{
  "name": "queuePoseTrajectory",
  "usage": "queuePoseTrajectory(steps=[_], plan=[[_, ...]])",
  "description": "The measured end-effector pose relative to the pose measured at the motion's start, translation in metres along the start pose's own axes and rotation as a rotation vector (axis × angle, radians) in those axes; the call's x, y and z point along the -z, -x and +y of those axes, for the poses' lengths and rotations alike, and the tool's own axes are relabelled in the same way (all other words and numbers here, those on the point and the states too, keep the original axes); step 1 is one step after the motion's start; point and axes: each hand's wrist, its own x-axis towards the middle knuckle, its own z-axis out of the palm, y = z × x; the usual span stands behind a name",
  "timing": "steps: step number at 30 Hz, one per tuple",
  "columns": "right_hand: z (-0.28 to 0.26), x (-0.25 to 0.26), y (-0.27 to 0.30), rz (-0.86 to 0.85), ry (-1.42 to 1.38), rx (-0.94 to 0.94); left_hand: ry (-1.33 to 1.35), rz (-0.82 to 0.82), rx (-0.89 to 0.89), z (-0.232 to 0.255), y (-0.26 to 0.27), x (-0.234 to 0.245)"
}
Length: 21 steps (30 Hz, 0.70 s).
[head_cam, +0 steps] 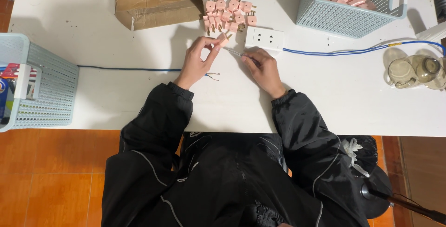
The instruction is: The person is assembling electrical plugs with a screwdriver. They insert metal pins into pink plastic housings and tighten screws to secure the components while working at a white desk.
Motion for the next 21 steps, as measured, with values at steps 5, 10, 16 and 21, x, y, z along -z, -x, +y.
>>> queuePoseTrajectory(steps=[5, 10, 16, 21], plan=[[0.013, -0.01, 0.008, 0.114, 0.731, 0.467, -0.271, -0.064, -0.112, -0.019, 0.012, 0.017], [-0.023, -0.019, -0.001, 0.039, 0.435, 0.37, -0.385, -0.117, -0.442, -0.015, 0.005, 0.022], [-0.039, -0.057, -0.045, -0.062, 0.102, 0.273, -0.442, -0.209, -0.553, -0.017, -0.011, 0.051], [-0.04, -0.095, -0.097, -0.156, 0.182, 0.358, -0.603, -0.2, -0.202, -0.05, -0.009, 0.115]])
